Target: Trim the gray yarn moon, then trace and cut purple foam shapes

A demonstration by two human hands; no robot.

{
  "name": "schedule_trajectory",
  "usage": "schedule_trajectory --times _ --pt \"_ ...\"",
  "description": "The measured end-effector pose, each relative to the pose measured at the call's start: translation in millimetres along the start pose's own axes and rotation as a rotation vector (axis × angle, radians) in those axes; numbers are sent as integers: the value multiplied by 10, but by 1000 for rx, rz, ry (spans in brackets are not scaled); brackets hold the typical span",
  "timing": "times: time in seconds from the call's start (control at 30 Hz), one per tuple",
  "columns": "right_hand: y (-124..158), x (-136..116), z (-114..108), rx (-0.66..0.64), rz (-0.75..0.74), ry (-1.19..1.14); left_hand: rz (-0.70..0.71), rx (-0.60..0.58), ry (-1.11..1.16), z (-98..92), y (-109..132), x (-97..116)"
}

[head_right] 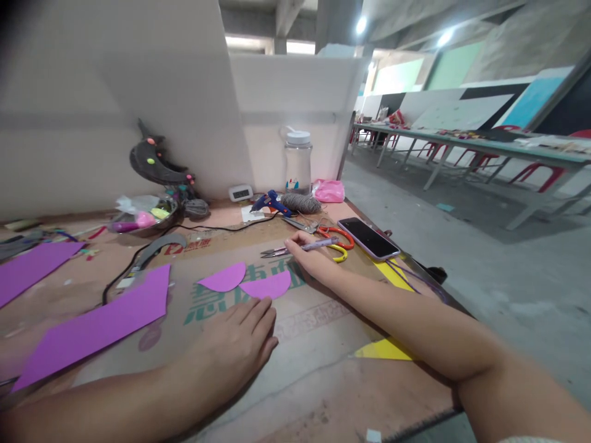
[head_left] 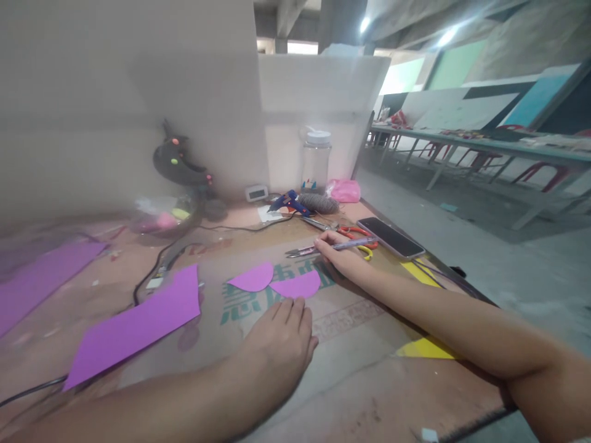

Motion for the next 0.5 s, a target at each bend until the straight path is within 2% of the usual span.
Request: schedule_trajectory --times 0.33,0.5 --pt "-54 56 9 -12 -45 -12 -64 -95 26 -9 -2 -15" --pt "-40 48 -6 -8 -58 2 -24 -97 51 -86 -41 -59"
Point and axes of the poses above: each hand's wrist, its own y-axis away from the middle knuckle, its own z-axis out of the palm, x = y × z, the point moved 1 cm from there along -y, towards the middle knuckle, and after that the axes turned 2 degrees about -z, right-handed, at the moved point
